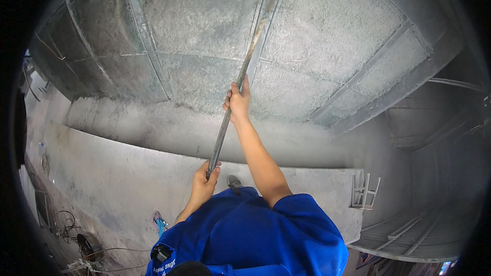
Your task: The person uses a long-handled brush to scrub a large, dusty ceiling surface. They move the brush back and forth across the ceiling panels, dislodging dust and debris.
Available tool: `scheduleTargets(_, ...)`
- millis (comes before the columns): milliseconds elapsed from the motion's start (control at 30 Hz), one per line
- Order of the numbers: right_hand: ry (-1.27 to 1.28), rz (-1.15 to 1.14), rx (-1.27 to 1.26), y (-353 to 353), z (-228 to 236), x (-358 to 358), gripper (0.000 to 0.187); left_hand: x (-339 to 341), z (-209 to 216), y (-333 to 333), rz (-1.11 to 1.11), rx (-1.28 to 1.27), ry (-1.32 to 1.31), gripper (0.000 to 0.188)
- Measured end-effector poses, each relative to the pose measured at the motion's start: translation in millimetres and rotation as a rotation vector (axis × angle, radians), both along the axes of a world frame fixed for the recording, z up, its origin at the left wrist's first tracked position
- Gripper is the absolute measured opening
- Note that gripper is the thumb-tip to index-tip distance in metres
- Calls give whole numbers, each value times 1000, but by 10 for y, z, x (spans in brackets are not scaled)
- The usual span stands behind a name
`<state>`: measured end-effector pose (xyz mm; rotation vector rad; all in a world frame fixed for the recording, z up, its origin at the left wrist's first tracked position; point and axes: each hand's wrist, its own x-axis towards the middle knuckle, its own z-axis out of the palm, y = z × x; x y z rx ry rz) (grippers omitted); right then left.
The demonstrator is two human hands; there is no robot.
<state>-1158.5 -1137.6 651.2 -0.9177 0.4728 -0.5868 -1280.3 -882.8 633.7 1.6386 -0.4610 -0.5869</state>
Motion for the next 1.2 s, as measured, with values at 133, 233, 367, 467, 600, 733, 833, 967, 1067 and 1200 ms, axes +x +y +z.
scheduleTargets(133, 52, 2, 15, -14, -112, -5, 71, -29, -71, -6, -41, 28, 39, 11)
scheduleTargets(233, 67, 2, 26, -3, -214, -11, 72, -48, -177, -29, -43, 36, 75, 9)
scheduleTargets(367, 123, 8, 42, 33, -357, -22, 69, -71, -316, -34, -65, 16, 97, 14)
scheduleTargets(467, 170, 19, 55, 59, -466, -45, 67, -79, -382, -30, -74, 38, 139, 18)
scheduleTargets(600, 242, 4, 57, 89, -606, -26, 68, -93, -440, -9, -86, 43, 158, 21)
scheduleTargets(733, 247, 6, 73, 97, -769, -60, 71, -103, -499, 4, -86, 54, 157, 23)
scheduleTargets(833, 278, 2, 77, 94, -875, -73, 72, -90, -523, 12, -112, 64, 156, 25)
scheduleTargets(967, 275, 5, 100, 77, -986, -100, 69, -65, -554, 11, -128, 91, 159, 27)
scheduleTargets(1067, 285, 0, 113, 44, -1057, -76, 67, -57, -588, -21, -130, 116, 155, 28)
scheduleTargets(1200, 345, 10, 102, 23, -1190, -22, 64, -67, -613, -83, -122, 118, 229, 30)
